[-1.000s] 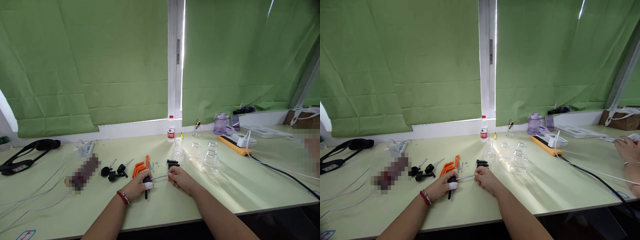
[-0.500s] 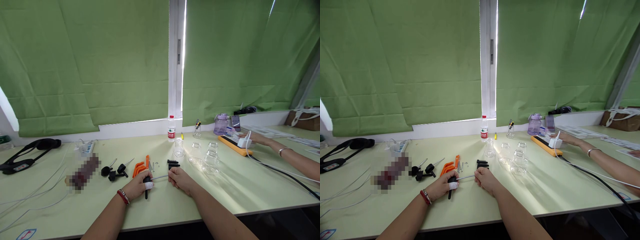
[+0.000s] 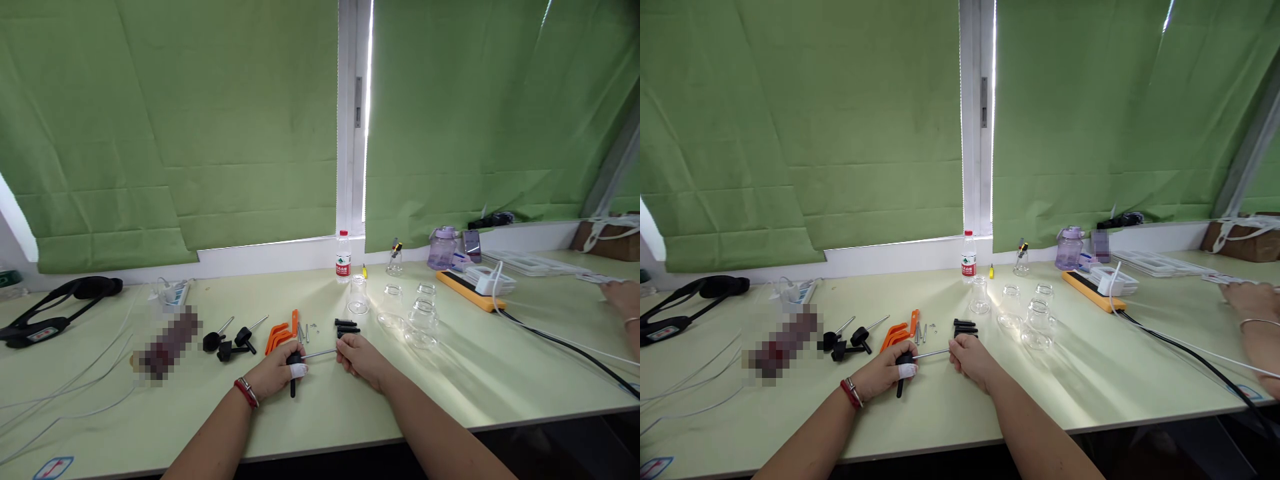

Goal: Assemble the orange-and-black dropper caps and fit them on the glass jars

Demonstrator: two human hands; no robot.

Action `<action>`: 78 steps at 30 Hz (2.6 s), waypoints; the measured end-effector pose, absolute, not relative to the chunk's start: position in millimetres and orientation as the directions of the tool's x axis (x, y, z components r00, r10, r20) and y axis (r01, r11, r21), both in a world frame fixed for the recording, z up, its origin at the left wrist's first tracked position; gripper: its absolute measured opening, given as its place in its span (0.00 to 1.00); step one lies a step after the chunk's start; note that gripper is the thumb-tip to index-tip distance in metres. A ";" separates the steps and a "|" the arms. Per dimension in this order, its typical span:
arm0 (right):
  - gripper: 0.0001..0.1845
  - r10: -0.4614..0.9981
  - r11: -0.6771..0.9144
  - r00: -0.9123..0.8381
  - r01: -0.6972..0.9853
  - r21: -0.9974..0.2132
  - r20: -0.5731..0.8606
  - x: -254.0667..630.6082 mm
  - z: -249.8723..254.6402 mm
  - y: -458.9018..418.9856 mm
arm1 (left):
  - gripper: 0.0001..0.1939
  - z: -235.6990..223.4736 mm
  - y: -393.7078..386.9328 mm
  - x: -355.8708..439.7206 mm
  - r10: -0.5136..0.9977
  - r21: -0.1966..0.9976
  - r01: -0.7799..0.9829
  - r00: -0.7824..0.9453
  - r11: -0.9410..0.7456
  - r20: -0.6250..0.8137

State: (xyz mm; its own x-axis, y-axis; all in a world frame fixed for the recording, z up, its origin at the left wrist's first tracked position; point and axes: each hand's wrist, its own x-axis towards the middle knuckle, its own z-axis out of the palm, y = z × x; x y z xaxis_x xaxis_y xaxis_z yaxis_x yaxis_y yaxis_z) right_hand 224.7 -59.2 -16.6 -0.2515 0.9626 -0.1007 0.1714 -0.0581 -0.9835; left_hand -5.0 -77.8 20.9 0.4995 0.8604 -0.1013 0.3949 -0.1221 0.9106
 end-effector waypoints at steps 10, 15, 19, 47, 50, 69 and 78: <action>0.09 0.948 -0.016 -0.313 0.111 -0.994 -0.050 229.4 -29.9 -52.4 | 0.12 21.9 -78.9 -4.8 0.861 0.911 0.395 0.498 -0.120 -0.102; 0.12 0.954 -0.032 -0.291 0.143 -0.989 -0.073 228.3 -25.5 -55.2 | 0.12 21.0 -78.5 -4.8 0.864 0.908 0.400 0.494 -0.125 -0.099; 0.15 0.957 -0.040 -0.276 0.177 -0.983 -0.089 226.6 -20.2 -58.7 | 0.13 21.3 -78.2 -5.1 0.861 0.908 0.402 0.497 -0.119 -0.108; 0.12 0.951 -0.028 -0.301 0.133 -0.991 -0.067 227.8 -25.7 -55.4 | 0.14 23.1 -79.6 -4.0 0.866 0.909 0.402 0.488 -0.114 -0.107; 0.13 0.953 -0.030 -0.293 0.149 -0.988 -0.073 227.4 -23.9 -56.4 | 0.14 22.7 -79.5 -3.9 0.867 0.906 0.410 0.484 -0.107 -0.116; 0.19 0.965 -0.043 -0.250 0.169 -0.985 -0.085 223.0 -18.7 -59.3 | 0.13 18.4 -77.2 -6.5 0.859 0.912 0.394 0.501 -0.116 -0.107; 0.11 0.954 -0.033 -0.292 0.133 -0.991 -0.071 226.2 -18.9 -57.8 | 0.13 22.9 -78.8 -4.1 0.861 0.914 0.391 0.496 -0.107 -0.111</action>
State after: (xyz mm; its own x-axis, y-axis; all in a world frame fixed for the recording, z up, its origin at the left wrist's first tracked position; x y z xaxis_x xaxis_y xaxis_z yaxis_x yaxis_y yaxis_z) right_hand 226.2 -57.8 -18.9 -0.2921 0.9538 -0.0706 0.1329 -0.0326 -0.9906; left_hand -4.1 -78.8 22.9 0.4960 0.8612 -0.1109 0.3908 -0.1074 0.9142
